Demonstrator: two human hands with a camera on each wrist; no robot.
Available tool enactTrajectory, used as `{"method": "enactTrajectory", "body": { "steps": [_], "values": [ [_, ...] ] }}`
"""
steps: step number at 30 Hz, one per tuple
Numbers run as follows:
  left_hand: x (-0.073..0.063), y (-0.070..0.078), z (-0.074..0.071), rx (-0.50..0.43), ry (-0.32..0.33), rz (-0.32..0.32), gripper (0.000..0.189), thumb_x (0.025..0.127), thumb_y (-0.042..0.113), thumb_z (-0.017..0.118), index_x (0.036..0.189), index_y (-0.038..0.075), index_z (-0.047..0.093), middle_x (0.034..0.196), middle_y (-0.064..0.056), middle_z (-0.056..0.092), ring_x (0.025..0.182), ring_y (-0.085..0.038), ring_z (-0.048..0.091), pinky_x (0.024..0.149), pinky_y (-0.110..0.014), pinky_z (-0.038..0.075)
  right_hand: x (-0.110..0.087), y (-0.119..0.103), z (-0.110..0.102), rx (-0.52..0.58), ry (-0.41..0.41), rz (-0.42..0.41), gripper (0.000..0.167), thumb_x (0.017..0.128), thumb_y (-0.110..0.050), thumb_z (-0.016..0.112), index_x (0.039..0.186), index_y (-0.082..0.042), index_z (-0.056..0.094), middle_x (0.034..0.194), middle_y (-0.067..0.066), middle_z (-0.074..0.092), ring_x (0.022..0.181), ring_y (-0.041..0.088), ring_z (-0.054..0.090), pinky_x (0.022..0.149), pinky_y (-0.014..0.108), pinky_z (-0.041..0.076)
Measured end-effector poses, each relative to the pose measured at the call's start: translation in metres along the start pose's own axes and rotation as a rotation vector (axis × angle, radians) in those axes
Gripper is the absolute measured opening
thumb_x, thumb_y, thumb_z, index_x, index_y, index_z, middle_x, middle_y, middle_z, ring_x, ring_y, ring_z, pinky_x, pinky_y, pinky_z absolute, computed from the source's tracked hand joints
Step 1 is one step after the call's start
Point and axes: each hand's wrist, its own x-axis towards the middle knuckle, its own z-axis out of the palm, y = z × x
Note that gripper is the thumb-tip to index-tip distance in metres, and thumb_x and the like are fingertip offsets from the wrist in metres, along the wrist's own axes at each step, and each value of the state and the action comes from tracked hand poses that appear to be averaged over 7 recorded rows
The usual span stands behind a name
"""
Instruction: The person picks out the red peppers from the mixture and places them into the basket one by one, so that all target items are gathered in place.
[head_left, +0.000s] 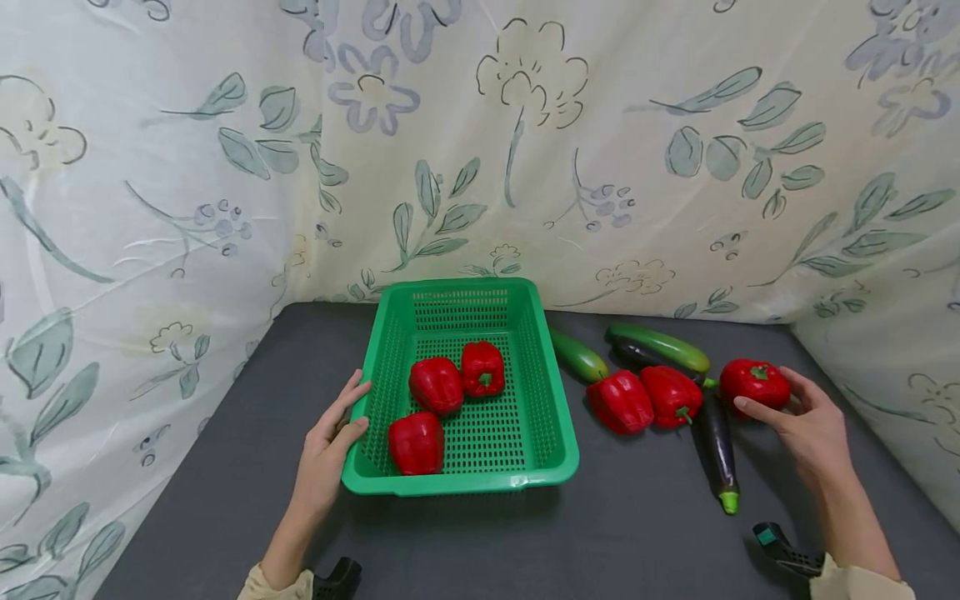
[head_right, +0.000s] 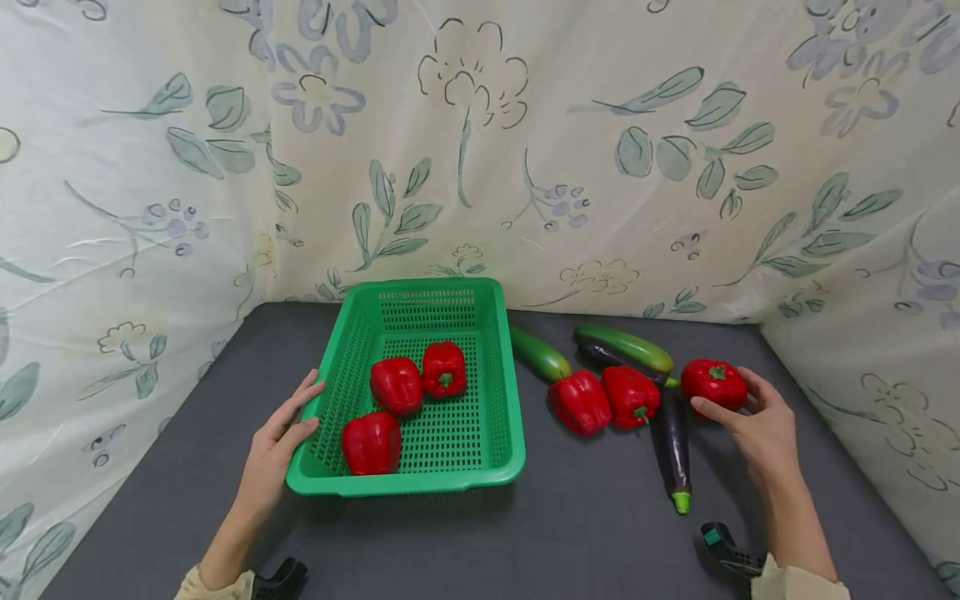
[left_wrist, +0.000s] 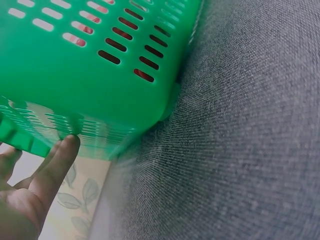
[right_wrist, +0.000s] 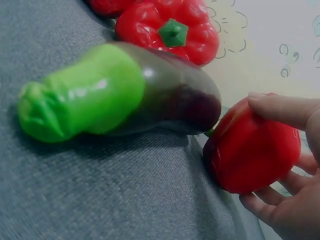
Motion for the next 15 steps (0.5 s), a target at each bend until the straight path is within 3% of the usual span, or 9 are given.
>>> {"method": "enactTrajectory", "body": {
  "steps": [7,15],
  "values": [
    [-0.0004,-0.0009,0.0003,0.001,-0.002,-0.007,0.042,0.104,0.008,0.049,0.146,0.009,0.049,0.157,-0.001,0.033,0.144,-0.018,0.025,0.096,-0.018,0.04,-0.002,-0.0001,0.0028,0.033,0.042,0.067,0.094,0.086,-0.044,0.075,0.159,-0.022,0.021,0.161,0.016,0.017,0.142,0.043,0.02,0.102,0.059,0.036],
    [-0.0003,-0.0017,0.0011,-0.004,0.0,-0.008,0.042,0.104,0.009,0.049,0.146,0.008,0.049,0.156,0.0,0.033,0.144,-0.018,0.025,0.096,-0.018,0.04,-0.0036,0.001,0.0051,0.04,0.071,0.066,0.091,0.086,-0.042,0.075,0.158,-0.023,0.023,0.161,0.014,0.02,0.142,0.042,0.021,0.104,0.056,0.036]
  ]
}}
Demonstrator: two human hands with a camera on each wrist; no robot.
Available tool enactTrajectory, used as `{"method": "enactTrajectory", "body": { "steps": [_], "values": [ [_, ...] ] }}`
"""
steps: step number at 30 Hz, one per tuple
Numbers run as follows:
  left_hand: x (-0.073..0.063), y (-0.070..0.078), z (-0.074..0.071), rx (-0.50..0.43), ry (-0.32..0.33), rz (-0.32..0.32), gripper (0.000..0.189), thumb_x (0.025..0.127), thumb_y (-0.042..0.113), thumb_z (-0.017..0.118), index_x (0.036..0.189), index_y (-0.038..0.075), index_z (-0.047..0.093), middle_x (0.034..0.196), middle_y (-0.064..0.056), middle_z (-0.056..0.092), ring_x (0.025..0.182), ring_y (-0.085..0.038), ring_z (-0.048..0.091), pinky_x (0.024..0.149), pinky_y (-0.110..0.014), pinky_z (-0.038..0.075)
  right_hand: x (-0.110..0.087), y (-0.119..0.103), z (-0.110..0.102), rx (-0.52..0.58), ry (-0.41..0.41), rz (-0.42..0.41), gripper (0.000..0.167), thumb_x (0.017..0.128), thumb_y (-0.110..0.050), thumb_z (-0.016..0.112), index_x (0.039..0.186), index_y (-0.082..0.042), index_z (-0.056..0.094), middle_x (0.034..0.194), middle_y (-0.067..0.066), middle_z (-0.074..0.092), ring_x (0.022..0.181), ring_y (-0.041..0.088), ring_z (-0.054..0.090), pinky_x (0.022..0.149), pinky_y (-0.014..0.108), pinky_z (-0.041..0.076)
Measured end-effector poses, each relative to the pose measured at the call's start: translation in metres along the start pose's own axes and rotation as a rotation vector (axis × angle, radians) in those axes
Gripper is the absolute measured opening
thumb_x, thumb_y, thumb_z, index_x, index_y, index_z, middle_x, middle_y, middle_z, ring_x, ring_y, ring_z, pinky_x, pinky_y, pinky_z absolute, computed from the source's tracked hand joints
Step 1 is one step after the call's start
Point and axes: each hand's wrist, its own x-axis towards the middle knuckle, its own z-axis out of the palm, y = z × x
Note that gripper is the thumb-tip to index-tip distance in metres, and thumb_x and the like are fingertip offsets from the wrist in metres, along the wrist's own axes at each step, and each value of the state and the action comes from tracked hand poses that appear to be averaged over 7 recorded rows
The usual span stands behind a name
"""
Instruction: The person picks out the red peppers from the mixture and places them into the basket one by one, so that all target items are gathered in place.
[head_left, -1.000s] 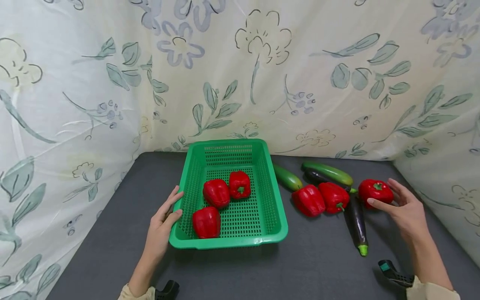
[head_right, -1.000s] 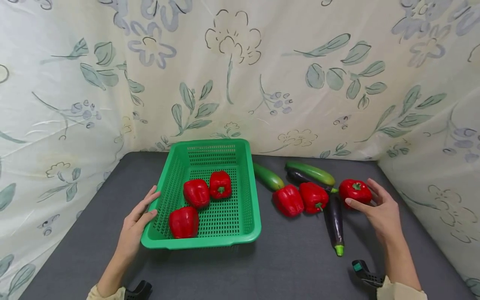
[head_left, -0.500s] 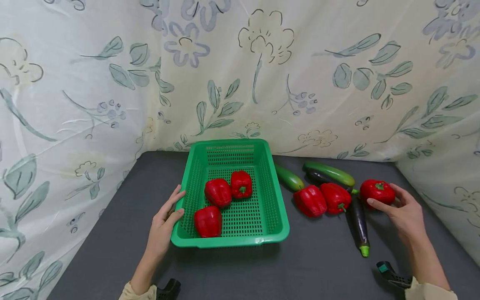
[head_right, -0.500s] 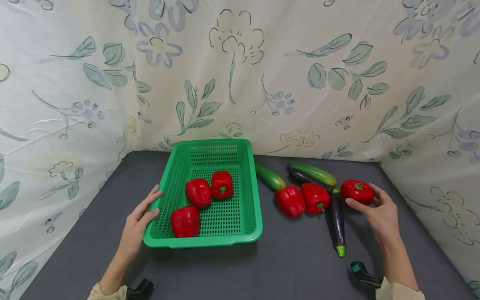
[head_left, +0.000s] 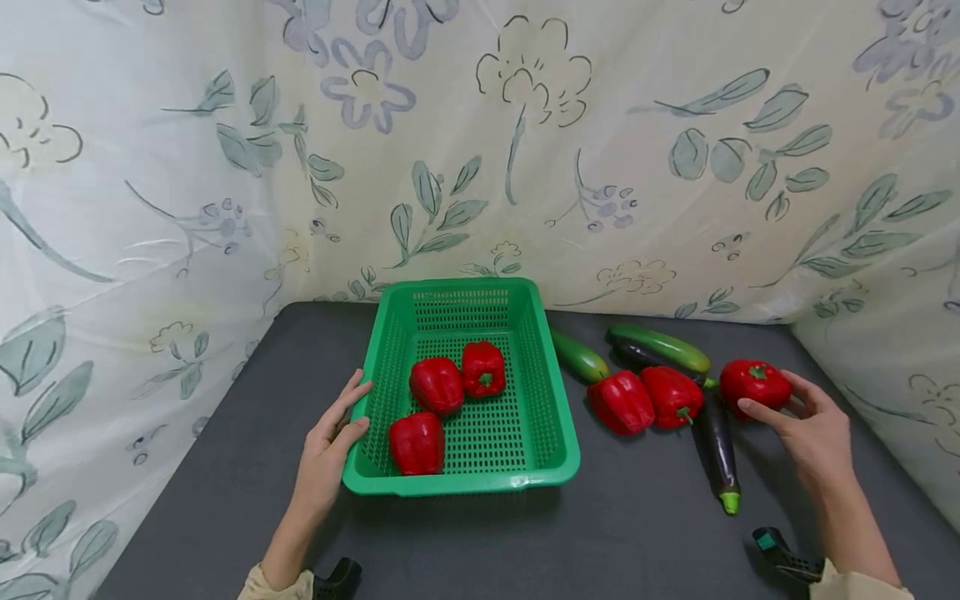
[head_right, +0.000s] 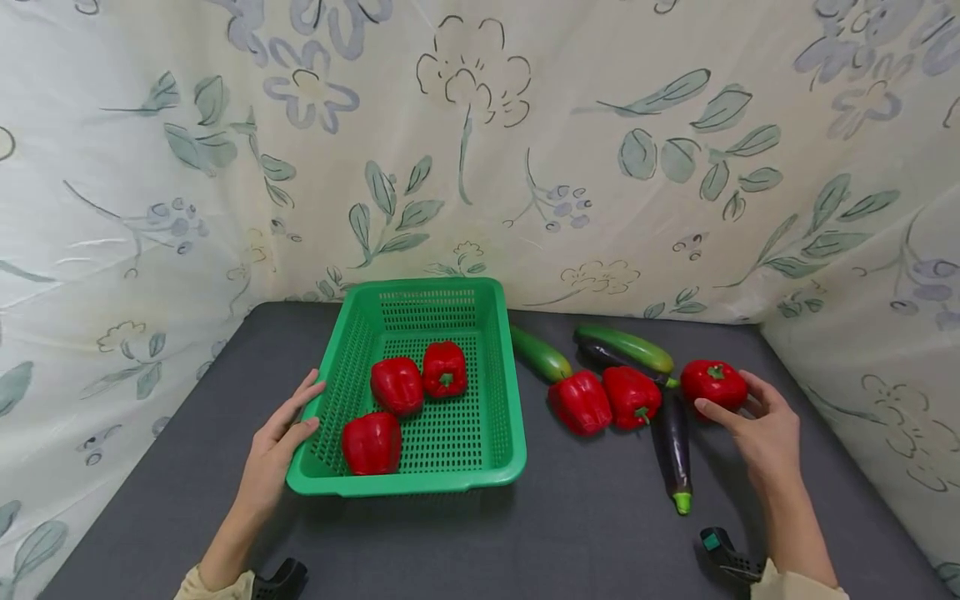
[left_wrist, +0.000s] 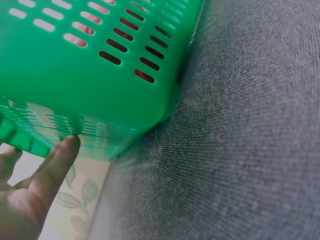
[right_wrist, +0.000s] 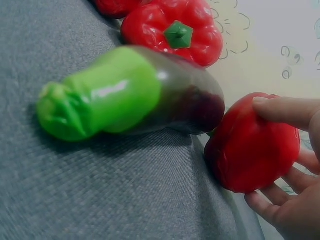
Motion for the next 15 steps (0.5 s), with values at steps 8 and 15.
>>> {"method": "enactTrajectory", "body": {
  "steps": [8,15],
  "values": [
    [-0.0011,0.0001,0.0004,0.002,-0.007,0.004,0.042,0.104,0.009,0.049,0.146,0.009,0.049,0.157,-0.001,0.033,0.144,-0.018,0.024,0.097,-0.018,0.039,-0.001,0.0025,0.0006,0.009,0.02,-0.002,0.09,0.085,-0.041,0.076,0.158,-0.024,0.025,0.161,0.012,0.021,0.141,0.04,0.024,0.104,0.051,0.037],
    [-0.0009,-0.0001,0.0003,0.01,0.0,0.011,0.041,0.104,0.009,0.049,0.145,0.009,0.049,0.156,0.0,0.034,0.144,-0.018,0.024,0.098,-0.018,0.038,-0.0021,0.003,0.0022,0.009,0.023,0.002,0.089,0.087,-0.039,0.075,0.158,-0.023,0.025,0.16,0.012,0.022,0.14,0.039,0.025,0.105,0.051,0.037]
  ]
}}
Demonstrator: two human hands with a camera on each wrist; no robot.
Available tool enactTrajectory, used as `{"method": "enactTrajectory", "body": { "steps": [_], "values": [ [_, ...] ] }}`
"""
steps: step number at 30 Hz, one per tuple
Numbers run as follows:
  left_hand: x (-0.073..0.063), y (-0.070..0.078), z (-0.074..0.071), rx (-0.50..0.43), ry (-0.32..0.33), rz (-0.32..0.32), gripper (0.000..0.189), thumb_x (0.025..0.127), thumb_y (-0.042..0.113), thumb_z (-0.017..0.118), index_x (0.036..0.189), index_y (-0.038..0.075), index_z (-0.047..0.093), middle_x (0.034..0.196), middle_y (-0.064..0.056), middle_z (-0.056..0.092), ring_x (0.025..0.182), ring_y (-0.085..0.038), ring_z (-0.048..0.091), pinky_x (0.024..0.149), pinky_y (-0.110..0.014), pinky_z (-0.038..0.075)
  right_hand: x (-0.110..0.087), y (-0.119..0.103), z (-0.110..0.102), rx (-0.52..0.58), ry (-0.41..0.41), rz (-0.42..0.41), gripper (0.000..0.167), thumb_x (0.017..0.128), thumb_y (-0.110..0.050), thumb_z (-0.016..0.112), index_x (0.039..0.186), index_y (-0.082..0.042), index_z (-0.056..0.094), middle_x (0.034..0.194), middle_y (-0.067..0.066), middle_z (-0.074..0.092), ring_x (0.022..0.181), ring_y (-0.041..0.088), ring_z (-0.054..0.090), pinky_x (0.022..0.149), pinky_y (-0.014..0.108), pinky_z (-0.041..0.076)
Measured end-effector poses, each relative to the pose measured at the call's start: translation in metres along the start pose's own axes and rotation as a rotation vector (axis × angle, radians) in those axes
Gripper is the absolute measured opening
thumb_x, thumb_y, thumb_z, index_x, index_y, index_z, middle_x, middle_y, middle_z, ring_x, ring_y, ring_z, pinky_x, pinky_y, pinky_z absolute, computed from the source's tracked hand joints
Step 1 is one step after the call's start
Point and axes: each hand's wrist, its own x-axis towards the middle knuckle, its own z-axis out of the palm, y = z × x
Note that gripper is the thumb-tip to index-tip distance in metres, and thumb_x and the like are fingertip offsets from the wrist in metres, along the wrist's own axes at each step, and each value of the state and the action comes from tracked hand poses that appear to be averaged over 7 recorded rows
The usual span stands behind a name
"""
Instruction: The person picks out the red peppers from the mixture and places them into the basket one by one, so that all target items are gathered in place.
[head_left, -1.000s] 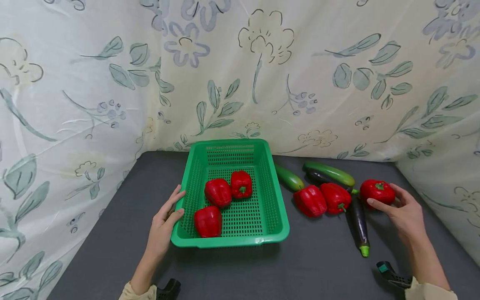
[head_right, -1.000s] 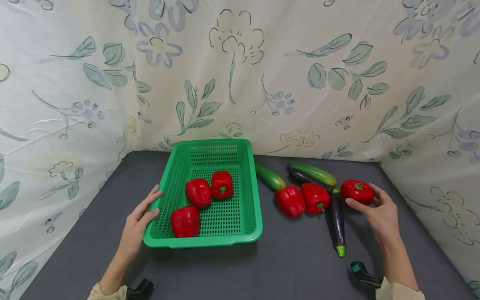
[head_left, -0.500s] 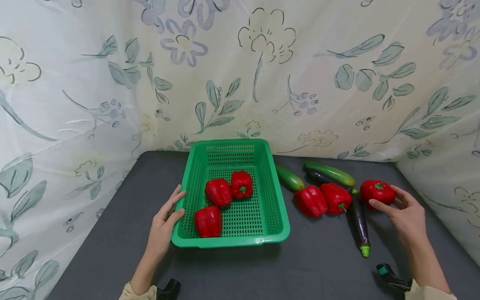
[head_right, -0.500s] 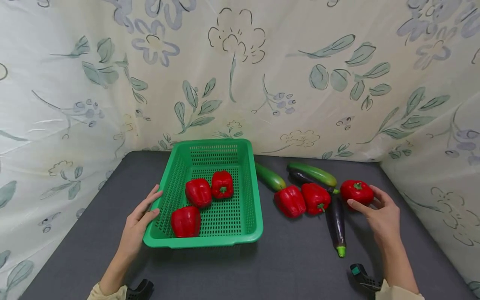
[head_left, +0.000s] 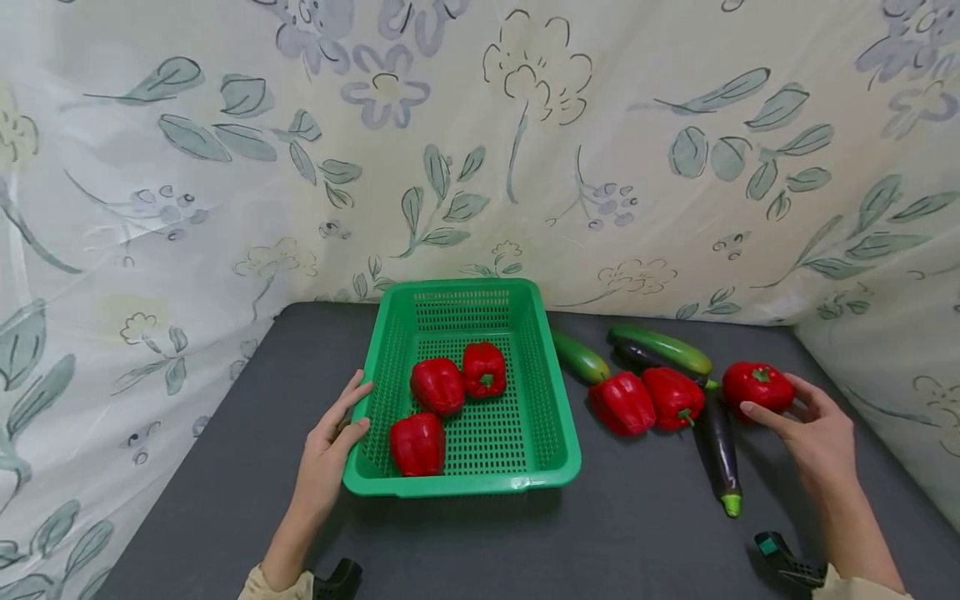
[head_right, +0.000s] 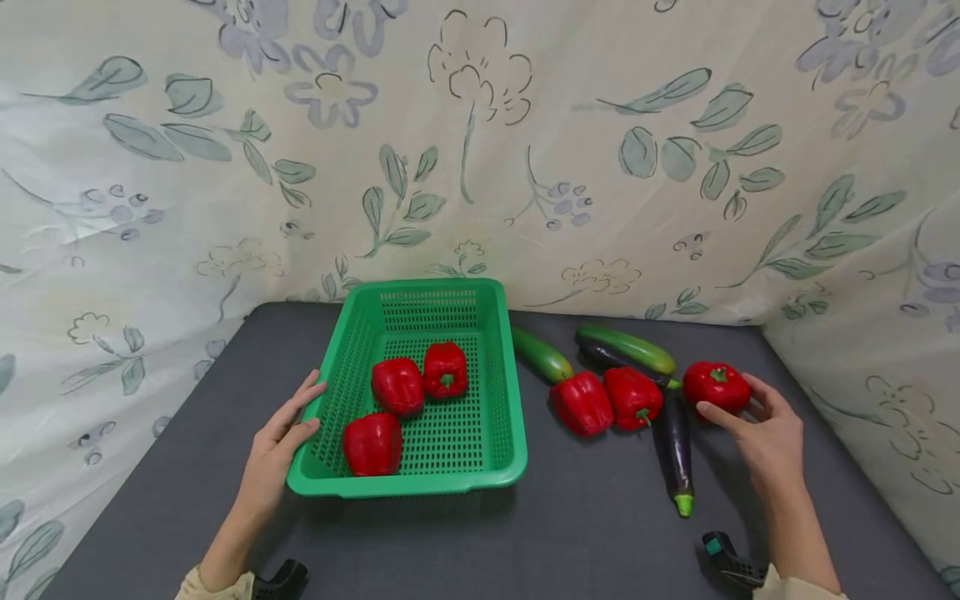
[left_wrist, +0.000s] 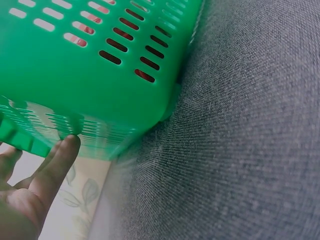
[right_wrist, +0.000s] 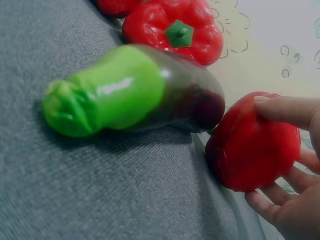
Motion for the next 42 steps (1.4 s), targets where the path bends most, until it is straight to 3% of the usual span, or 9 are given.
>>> {"method": "enactTrajectory", "body": {
  "steps": [7,14,24,42],
  "values": [
    [-0.0003,0.0001,-0.0004,0.003,0.003,0.004,0.042,0.104,0.008,0.049,0.145,0.009,0.05,0.156,0.001,0.034,0.144,-0.018,0.025,0.099,-0.017,0.037,-0.0019,0.0008,-0.0015,0.008,-0.002,0.005,0.088,0.086,-0.04,0.076,0.157,-0.024,0.028,0.16,0.011,0.025,0.139,0.037,0.027,0.102,0.042,0.041],
    [-0.0001,-0.0011,-0.0008,-0.002,0.005,0.013,0.041,0.104,0.007,0.049,0.145,0.008,0.05,0.156,0.0,0.034,0.143,-0.018,0.026,0.097,-0.018,0.039,-0.0016,0.001,-0.0013,0.004,-0.019,0.008,0.09,0.084,-0.044,0.077,0.157,-0.027,0.027,0.16,0.012,0.024,0.14,0.039,0.026,0.102,0.047,0.041],
    [0.0,0.0001,0.0006,-0.019,-0.005,-0.013,0.042,0.104,0.009,0.049,0.146,0.008,0.048,0.156,0.001,0.033,0.143,-0.019,0.027,0.096,-0.018,0.04,-0.001,0.0012,-0.0068,-0.007,-0.004,0.003,0.088,0.084,-0.043,0.076,0.157,-0.028,0.028,0.159,0.01,0.027,0.139,0.037,0.028,0.098,0.039,0.045],
    [-0.0004,0.0005,0.0007,-0.009,0.005,-0.008,0.041,0.103,0.008,0.049,0.145,0.007,0.05,0.156,0.001,0.034,0.142,-0.018,0.028,0.096,-0.018,0.04,-0.0041,-0.0024,-0.006,0.009,-0.006,-0.014,0.091,0.082,-0.048,0.076,0.157,-0.029,0.028,0.159,0.01,0.027,0.14,0.038,0.026,0.104,0.053,0.037]
  ]
}}
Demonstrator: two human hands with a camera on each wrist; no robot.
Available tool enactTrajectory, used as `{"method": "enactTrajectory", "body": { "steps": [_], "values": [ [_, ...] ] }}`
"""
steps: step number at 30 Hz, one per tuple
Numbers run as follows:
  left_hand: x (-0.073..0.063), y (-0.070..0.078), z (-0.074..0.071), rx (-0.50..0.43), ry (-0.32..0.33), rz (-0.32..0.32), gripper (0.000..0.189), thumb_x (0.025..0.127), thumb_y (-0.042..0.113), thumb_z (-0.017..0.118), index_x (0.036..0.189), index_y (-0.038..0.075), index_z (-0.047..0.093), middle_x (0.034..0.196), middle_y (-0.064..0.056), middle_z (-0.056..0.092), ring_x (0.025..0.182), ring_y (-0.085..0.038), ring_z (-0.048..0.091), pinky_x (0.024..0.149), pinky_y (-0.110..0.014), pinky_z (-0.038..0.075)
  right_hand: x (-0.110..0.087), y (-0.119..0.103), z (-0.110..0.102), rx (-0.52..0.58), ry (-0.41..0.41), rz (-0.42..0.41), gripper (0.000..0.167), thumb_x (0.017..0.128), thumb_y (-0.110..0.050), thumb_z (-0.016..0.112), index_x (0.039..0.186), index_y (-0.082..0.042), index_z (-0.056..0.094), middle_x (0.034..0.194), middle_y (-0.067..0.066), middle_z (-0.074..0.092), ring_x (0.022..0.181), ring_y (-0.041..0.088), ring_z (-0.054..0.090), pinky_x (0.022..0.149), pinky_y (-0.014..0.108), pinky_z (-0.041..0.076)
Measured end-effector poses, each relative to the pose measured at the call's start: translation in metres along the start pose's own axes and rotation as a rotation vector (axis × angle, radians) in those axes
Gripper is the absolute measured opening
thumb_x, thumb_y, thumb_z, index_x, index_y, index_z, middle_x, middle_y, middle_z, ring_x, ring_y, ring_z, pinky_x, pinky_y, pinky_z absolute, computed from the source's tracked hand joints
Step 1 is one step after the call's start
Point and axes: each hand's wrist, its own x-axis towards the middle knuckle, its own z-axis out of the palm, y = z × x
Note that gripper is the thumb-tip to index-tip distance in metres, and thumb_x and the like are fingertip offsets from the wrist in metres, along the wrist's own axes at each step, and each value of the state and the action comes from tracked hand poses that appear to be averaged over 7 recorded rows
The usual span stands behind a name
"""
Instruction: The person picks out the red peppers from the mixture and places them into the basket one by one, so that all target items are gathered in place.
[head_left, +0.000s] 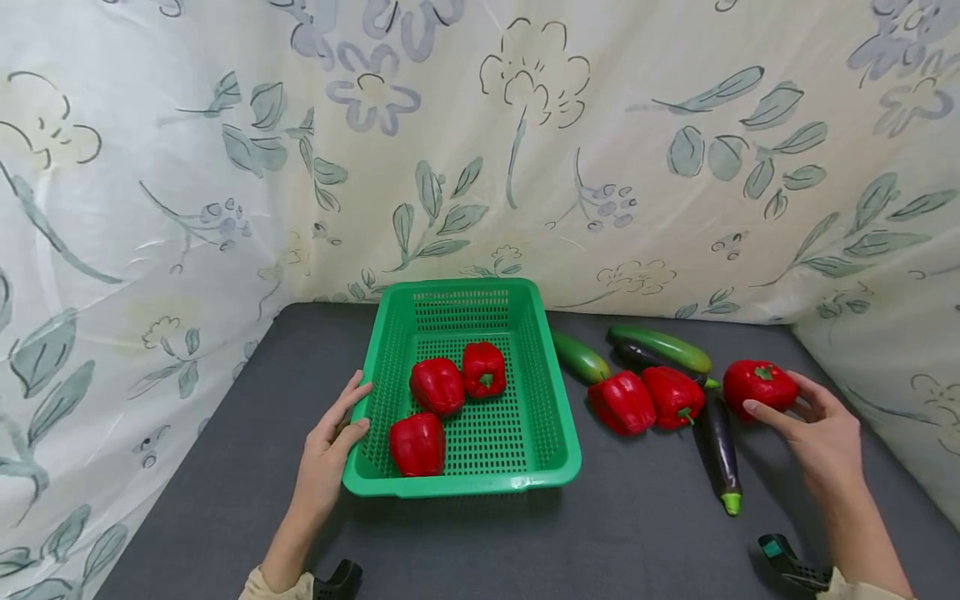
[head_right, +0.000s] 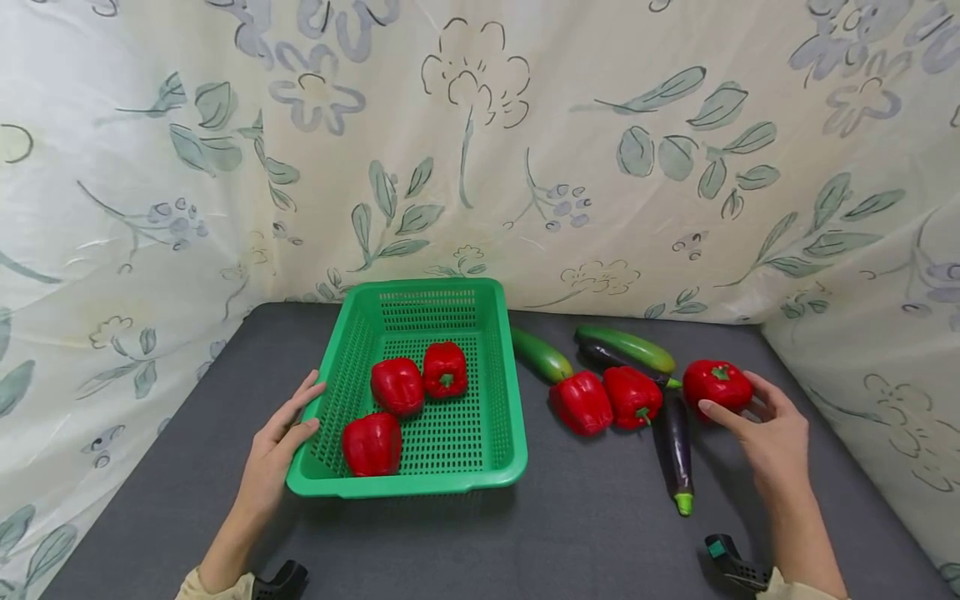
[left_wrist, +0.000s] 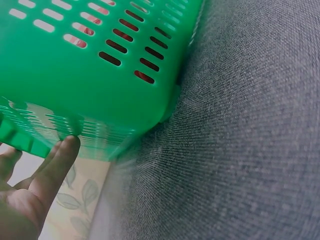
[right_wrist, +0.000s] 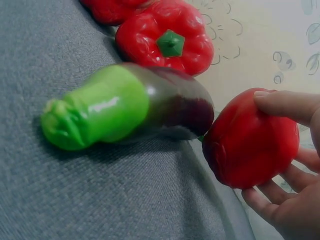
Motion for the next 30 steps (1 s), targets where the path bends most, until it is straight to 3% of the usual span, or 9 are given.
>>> {"method": "enactTrajectory", "body": {
  "steps": [8,15,18,22,30],
  "values": [
    [0.0,-0.002,-0.001,0.008,0.001,0.0,0.041,0.104,0.008,0.049,0.145,0.008,0.05,0.156,0.001,0.034,0.142,-0.018,0.028,0.096,-0.018,0.04,-0.004,-0.005,0.001,-0.016,-0.003,-0.013,0.088,0.083,-0.046,0.076,0.156,-0.029,0.029,0.158,0.011,0.028,0.139,0.038,0.028,0.1,0.049,0.043],
    [0.001,-0.002,-0.001,0.009,-0.002,-0.012,0.041,0.104,0.009,0.049,0.145,0.009,0.05,0.156,0.003,0.034,0.143,-0.018,0.028,0.097,-0.018,0.039,-0.008,-0.009,0.002,-0.013,0.007,-0.023,0.087,0.085,-0.043,0.076,0.156,-0.028,0.029,0.158,0.01,0.028,0.139,0.036,0.029,0.102,0.047,0.04],
    [0.001,-0.002,-0.001,0.006,-0.001,0.0,0.041,0.104,0.008,0.049,0.145,0.008,0.05,0.156,0.002,0.034,0.143,-0.018,0.027,0.097,-0.018,0.04,-0.009,-0.01,0.002,0.0,0.014,-0.04,0.086,0.085,-0.042,0.076,0.156,-0.027,0.03,0.158,0.01,0.029,0.139,0.035,0.03,0.103,0.045,0.041],
    [0.001,-0.003,0.0,0.004,0.0,0.003,0.041,0.104,0.008,0.048,0.145,0.007,0.05,0.156,0.0,0.033,0.142,-0.019,0.028,0.095,-0.018,0.041,-0.009,-0.01,0.003,0.008,0.023,-0.042,0.086,0.084,-0.041,0.077,0.156,-0.028,0.032,0.158,0.007,0.031,0.136,0.031,0.033,0.096,0.029,0.045],
    [0.001,-0.004,-0.001,-0.001,0.0,-0.01,0.041,0.104,0.008,0.049,0.145,0.009,0.05,0.156,0.001,0.034,0.142,-0.018,0.028,0.095,-0.018,0.041,-0.013,-0.013,0.005,0.053,0.044,-0.066,0.082,0.085,-0.035,0.078,0.154,-0.029,0.035,0.157,0.001,0.033,0.138,0.025,0.034,0.102,0.028,0.04]
  ]
}}
